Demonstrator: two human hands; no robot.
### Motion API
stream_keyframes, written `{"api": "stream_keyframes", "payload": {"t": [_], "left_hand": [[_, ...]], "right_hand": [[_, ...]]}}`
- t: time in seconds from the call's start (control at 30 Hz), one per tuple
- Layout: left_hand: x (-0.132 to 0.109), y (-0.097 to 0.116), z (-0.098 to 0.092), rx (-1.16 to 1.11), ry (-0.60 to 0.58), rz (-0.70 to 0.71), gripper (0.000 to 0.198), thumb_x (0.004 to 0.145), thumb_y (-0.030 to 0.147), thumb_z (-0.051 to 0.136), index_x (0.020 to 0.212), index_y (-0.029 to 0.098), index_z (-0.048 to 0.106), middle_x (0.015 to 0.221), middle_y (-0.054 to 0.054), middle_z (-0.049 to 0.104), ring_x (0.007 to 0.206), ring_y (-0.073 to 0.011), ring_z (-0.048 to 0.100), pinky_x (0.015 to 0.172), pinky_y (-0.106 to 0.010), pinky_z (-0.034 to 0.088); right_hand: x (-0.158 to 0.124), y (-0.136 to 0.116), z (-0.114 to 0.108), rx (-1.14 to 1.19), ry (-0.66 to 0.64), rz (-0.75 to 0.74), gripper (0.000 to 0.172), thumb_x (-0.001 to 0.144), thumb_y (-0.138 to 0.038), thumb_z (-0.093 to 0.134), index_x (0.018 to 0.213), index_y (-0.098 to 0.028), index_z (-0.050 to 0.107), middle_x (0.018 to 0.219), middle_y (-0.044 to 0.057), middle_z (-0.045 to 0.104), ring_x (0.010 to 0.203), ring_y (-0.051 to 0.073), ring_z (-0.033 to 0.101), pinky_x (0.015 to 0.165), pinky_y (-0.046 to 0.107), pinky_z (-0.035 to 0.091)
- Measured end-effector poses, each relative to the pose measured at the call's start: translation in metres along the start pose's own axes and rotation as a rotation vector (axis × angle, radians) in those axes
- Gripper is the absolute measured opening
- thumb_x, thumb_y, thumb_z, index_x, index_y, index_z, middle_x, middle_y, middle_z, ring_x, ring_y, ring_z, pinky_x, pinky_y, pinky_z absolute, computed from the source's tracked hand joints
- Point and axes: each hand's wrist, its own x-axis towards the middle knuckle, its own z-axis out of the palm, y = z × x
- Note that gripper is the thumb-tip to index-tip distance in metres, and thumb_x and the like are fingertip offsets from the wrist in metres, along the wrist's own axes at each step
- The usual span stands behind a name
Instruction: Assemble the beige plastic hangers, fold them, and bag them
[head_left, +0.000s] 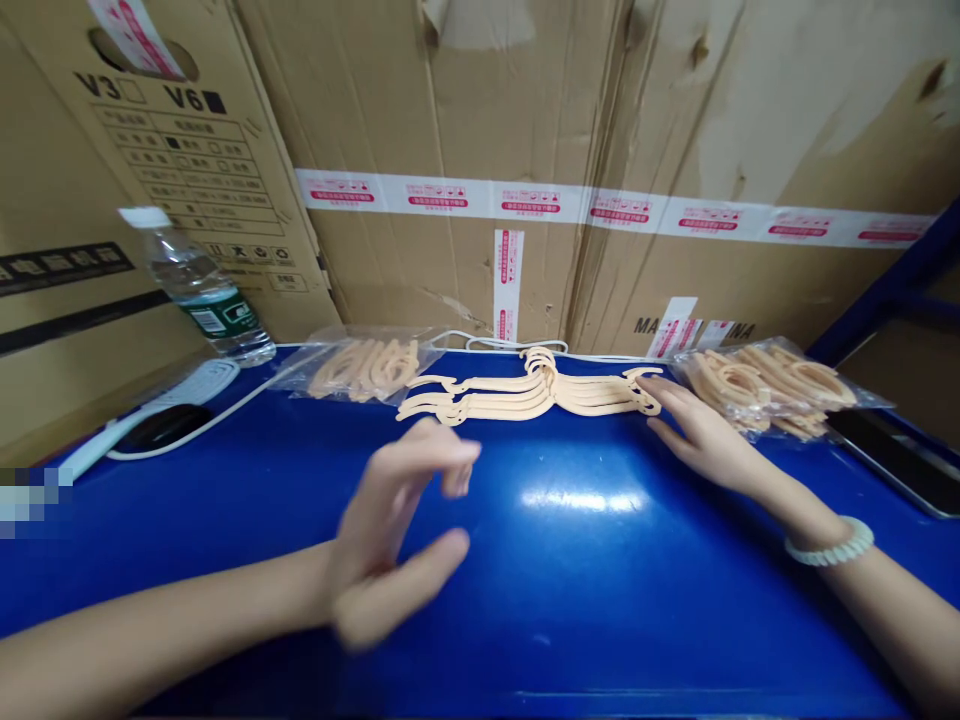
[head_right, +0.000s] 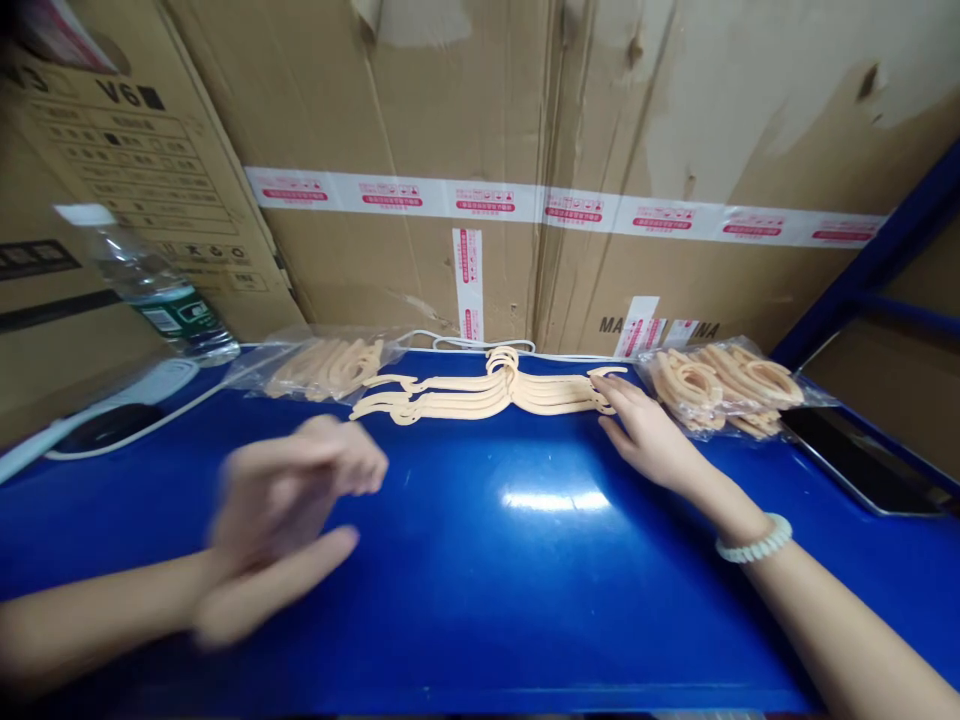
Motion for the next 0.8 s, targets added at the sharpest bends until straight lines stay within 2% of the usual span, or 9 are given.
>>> {"api": "stream_keyframes", "payload": {"t": [0.03,0.1,0.13,0.2,0.3,0.4,0.53,0.63,0.8], "left_hand": [[0.005,-0.010,0.000,-0.020,0.014,-0.065,0.039,0.088,0.017,0.064,0.125,0.029,0.057,0.092,-0.001,0.055,0.084,-0.0166,0.056,0.080,-0.034,0.050],[0.015,-0.031,0.000,-0.078,0.041,-0.394,0.031,0.085,0.018,0.063,0.115,0.024,0.060,0.090,-0.001,0.052,0.081,-0.0156,0.054,0.073,-0.030,0.047],[0.019,-0.040,-0.001,-0.131,0.067,-0.505,0.028,0.083,0.021,0.063,0.110,0.022,0.061,0.087,-0.001,0.051,0.077,-0.0153,0.052,0.069,-0.029,0.045],[0.024,-0.052,-0.002,-0.209,0.105,-0.606,0.028,0.080,0.025,0.063,0.107,0.020,0.062,0.089,-0.001,0.052,0.077,-0.0154,0.052,0.070,-0.029,0.045],[0.024,-0.055,-0.004,-0.166,0.118,-0.600,0.027,0.077,0.025,0.065,0.103,0.019,0.064,0.089,-0.001,0.055,0.081,-0.0161,0.053,0.074,-0.029,0.044],[0.020,-0.050,-0.005,-0.113,0.077,-0.592,0.024,0.076,0.025,0.065,0.099,0.019,0.065,0.088,-0.002,0.056,0.083,-0.0168,0.054,0.072,-0.029,0.044],[0.019,-0.046,-0.004,-0.102,0.052,-0.584,0.024,0.077,0.027,0.065,0.099,0.019,0.065,0.089,-0.002,0.056,0.082,-0.0165,0.055,0.071,-0.028,0.046],[0.020,-0.047,-0.003,-0.095,0.047,-0.580,0.024,0.077,0.027,0.065,0.100,0.018,0.065,0.089,-0.002,0.057,0.083,-0.0163,0.056,0.072,-0.028,0.047],[0.019,-0.047,-0.003,-0.086,0.046,-0.576,0.024,0.078,0.026,0.066,0.101,0.019,0.065,0.092,-0.004,0.062,0.088,-0.0184,0.059,0.074,-0.029,0.049]], "right_hand": [[-0.001,0.001,0.002,-0.014,-0.020,-0.009,0.053,0.101,-0.029,0.044,0.150,-0.012,0.044,0.150,0.022,0.052,0.141,0.035,0.048,0.116,0.056,0.041],[-0.002,0.003,0.006,-0.045,-0.061,-0.024,0.052,0.102,-0.029,0.043,0.151,-0.012,0.043,0.153,0.022,0.048,0.144,0.036,0.043,0.117,0.058,0.039],[-0.003,0.003,0.008,-0.060,-0.077,-0.028,0.052,0.102,-0.029,0.042,0.151,-0.012,0.043,0.153,0.022,0.048,0.145,0.037,0.043,0.116,0.059,0.039],[-0.003,0.004,0.011,-0.084,-0.093,-0.031,0.050,0.102,-0.030,0.042,0.149,-0.012,0.046,0.151,0.022,0.050,0.142,0.037,0.045,0.114,0.061,0.041],[-0.002,0.004,0.012,-0.089,-0.076,-0.027,0.045,0.102,-0.031,0.043,0.143,-0.015,0.052,0.143,0.021,0.058,0.136,0.037,0.052,0.110,0.061,0.045],[-0.001,0.003,0.011,-0.048,-0.061,-0.011,0.041,0.101,-0.031,0.045,0.137,-0.017,0.058,0.133,0.019,0.064,0.126,0.035,0.058,0.105,0.058,0.049],[0.003,-0.003,0.007,0.050,-0.056,0.004,0.028,0.100,-0.034,0.048,0.108,-0.019,0.070,0.107,0.016,0.069,0.103,0.031,0.065,0.092,0.051,0.054],[0.006,-0.010,0.000,0.150,-0.076,0.047,0.026,0.098,-0.039,0.051,0.090,-0.020,0.066,0.092,0.011,0.068,0.086,0.026,0.066,0.077,0.042,0.055],[0.004,-0.019,-0.019,0.283,-0.131,0.157,0.027,0.097,-0.047,0.054,0.089,-0.022,0.060,0.079,0.005,0.068,0.067,0.020,0.063,0.063,0.033,0.050]]}}
